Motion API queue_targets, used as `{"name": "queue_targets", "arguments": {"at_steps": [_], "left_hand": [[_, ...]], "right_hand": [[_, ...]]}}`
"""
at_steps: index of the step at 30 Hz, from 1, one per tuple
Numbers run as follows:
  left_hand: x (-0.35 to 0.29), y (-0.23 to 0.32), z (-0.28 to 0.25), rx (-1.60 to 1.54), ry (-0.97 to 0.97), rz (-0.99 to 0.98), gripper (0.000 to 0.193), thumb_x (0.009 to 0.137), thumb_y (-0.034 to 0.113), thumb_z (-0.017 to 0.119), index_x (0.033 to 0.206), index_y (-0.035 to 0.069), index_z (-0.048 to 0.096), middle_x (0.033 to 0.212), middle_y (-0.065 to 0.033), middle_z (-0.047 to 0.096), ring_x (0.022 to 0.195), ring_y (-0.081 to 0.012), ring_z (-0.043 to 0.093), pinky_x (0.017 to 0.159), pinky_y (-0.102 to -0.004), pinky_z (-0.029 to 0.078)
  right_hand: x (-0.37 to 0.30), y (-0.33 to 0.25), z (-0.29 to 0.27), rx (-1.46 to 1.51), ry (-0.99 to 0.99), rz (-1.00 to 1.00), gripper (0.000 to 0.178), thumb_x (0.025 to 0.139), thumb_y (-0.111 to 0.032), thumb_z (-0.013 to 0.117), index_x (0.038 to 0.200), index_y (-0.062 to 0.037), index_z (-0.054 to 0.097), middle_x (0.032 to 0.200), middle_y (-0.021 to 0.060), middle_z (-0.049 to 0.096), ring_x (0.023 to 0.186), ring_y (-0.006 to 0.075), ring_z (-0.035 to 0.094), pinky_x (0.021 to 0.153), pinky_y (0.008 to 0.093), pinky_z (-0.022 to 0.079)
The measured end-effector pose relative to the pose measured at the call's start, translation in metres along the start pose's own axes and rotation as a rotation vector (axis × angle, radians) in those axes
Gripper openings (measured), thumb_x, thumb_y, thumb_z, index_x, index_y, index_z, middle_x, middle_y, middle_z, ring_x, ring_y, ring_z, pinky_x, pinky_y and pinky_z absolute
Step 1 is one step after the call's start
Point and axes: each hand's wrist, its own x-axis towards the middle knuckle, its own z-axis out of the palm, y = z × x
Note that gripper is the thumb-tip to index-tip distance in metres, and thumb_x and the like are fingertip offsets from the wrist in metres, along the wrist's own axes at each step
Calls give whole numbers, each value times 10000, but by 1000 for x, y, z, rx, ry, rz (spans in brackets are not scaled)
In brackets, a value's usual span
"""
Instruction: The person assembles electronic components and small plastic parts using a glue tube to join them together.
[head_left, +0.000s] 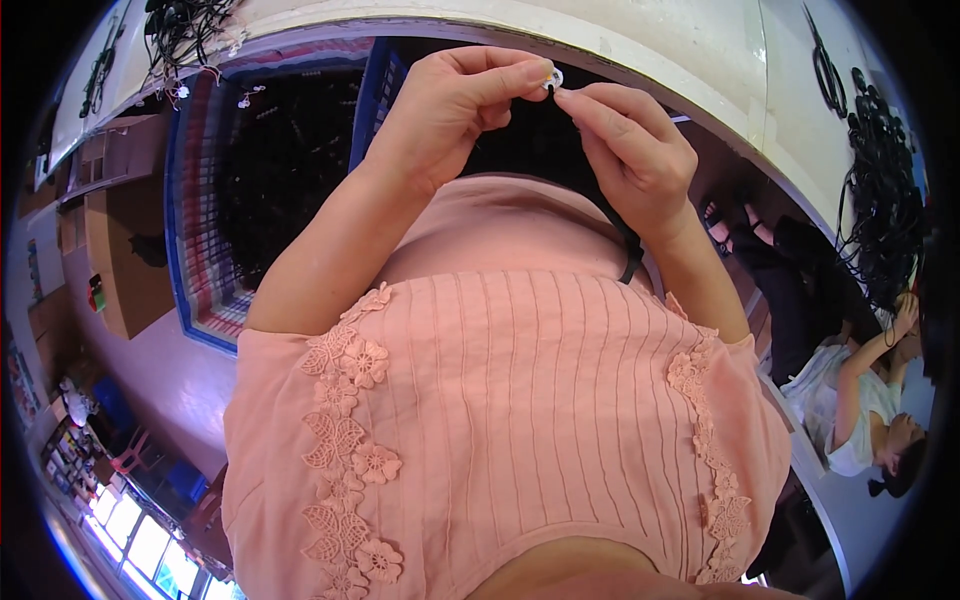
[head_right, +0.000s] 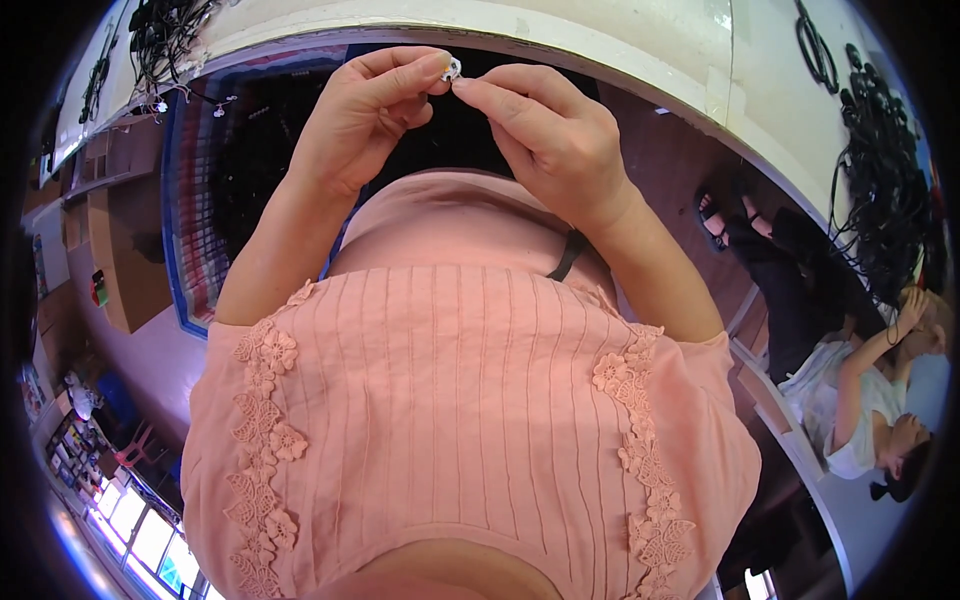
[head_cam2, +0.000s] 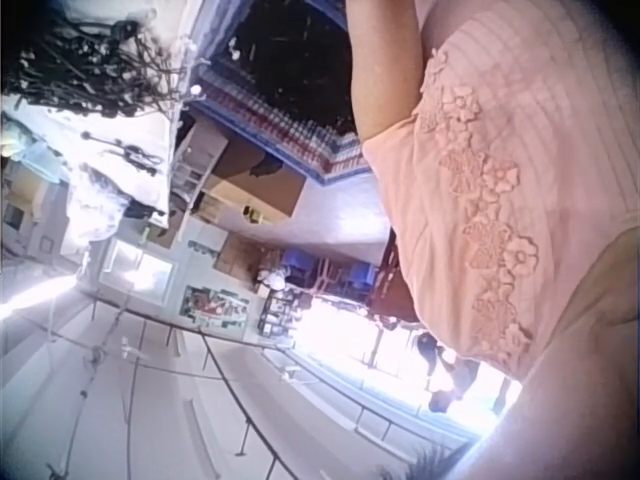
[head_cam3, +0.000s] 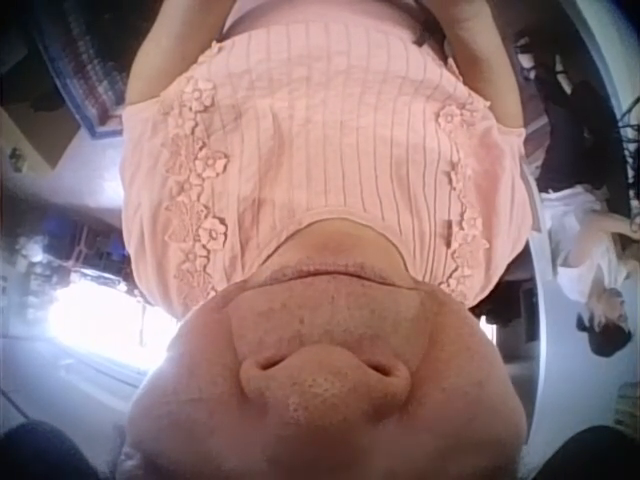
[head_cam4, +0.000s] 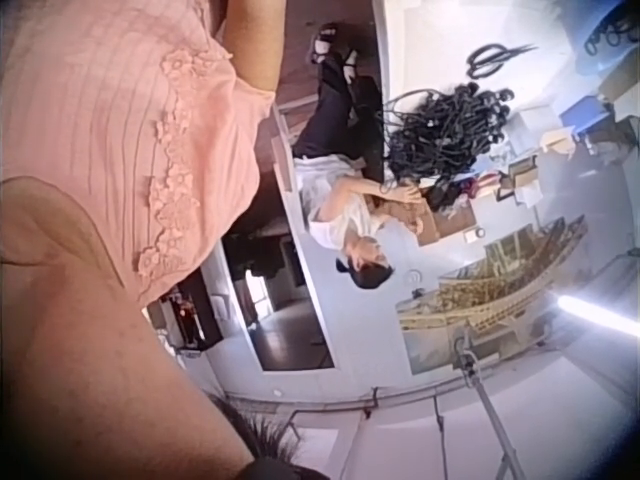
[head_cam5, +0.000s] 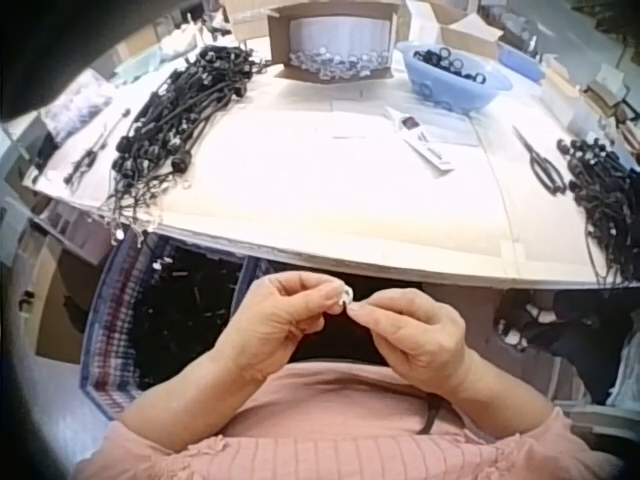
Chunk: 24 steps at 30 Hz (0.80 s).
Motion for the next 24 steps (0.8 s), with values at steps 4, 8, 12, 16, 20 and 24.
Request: {"name": "queue_targets", "arguments": {"at_steps": [4,8,12,16,20,24], "left_hand": [[0,-2,0,-12,-1,5,173,747,121,664,861,-6,632,719,-48,609,595,-47,499,499,-153,347],[0,-3,1,-39,-7,-7,172,749,120,662,862,-6,631,730,-50,612,605,-50,510,507,-152,358],[1,-5,2,-7,-4,-15,178,785,116,624,926,7,612,752,-33,604,601,-37,496,508,-159,372],[2,-6,1,-25,-42,-7,173,787,118,623,921,9,612,748,-30,602,591,-37,487,517,-158,369],[2,-5,1,-4,-48,-15,172,788,120,623,919,9,613,746,-28,601,588,-38,483,518,-159,367],[1,-3,0,74,-45,-24,171,790,125,622,914,8,613,746,-26,600,597,-38,488,519,-158,366]], "right_hand": [[0,1,0,-5,6,-29,321,657,63,624,941,-84,643,846,57,600,654,161,586,538,240,485],[0,2,-1,-27,-2,-50,327,652,65,627,944,-80,641,846,62,598,650,164,586,539,237,486],[-1,3,-2,-45,5,-73,319,653,66,624,941,-73,638,844,67,598,648,168,586,539,237,487],[-2,4,-2,-46,5,-78,313,657,66,620,938,-69,636,845,67,595,651,167,584,545,240,486],[-2,2,-3,-57,-16,-50,307,657,66,618,931,-70,635,843,62,588,665,167,583,558,242,485],[-1,-1,-4,-76,-48,23,291,656,65,616,911,-73,637,845,58,588,672,169,585,560,244,485]]}}
